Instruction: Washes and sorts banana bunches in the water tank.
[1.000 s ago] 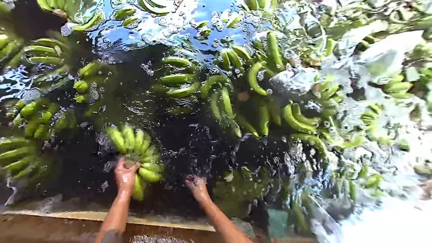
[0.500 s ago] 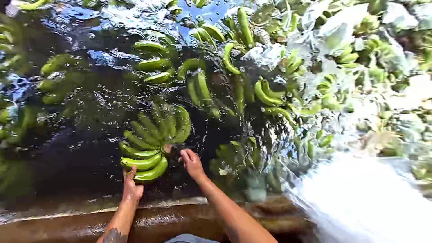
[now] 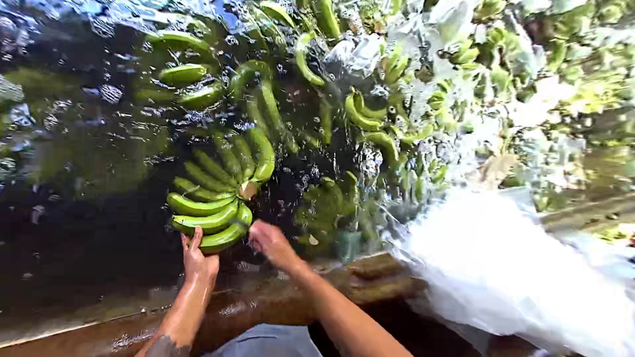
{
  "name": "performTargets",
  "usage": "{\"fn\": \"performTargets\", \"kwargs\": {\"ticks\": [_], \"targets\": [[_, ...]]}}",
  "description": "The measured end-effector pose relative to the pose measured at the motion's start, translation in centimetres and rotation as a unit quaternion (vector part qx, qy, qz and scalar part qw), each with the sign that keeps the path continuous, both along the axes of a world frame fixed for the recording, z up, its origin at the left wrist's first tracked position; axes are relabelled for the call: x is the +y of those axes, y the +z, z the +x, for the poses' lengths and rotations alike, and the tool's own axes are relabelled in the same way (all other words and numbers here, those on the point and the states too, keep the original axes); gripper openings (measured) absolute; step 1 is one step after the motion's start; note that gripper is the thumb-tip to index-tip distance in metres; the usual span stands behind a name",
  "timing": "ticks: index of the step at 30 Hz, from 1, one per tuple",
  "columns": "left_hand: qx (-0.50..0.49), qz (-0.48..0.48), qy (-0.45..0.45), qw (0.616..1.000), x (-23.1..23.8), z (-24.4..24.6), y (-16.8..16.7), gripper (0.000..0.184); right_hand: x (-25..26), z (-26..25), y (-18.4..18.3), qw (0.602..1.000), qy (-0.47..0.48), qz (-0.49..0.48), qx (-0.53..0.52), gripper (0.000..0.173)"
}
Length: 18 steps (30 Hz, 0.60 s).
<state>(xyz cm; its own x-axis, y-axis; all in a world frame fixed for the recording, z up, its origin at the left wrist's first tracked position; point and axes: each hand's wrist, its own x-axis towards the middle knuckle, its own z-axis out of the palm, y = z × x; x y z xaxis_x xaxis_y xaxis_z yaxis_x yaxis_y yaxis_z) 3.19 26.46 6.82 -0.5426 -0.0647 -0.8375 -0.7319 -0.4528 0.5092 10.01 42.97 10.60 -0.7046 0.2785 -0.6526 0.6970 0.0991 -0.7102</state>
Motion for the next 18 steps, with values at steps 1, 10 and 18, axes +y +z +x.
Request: {"fn": "performTargets", "kwargs": {"ticks": [1,10,18], "targets": [[-0.014,0.006,0.000,1.000,0.1,0.1,0.4,0.059,1.0,0.6,0.2,0.998,-0.050,0.032,0.023,0.036],[-0.137,0.046,-0.005,0.990,-0.4,-2.9,4.5,0.045,3.9,-5.8,-4.8,0.936,0.078,0.342,0.019,0.038],[-0.174,0.037,0.013,0.984,-0.6,-2.3,3.9,0.050,2.1,-5.8,-5.8,0.959,0.065,0.277,0.005,0.040]]}}
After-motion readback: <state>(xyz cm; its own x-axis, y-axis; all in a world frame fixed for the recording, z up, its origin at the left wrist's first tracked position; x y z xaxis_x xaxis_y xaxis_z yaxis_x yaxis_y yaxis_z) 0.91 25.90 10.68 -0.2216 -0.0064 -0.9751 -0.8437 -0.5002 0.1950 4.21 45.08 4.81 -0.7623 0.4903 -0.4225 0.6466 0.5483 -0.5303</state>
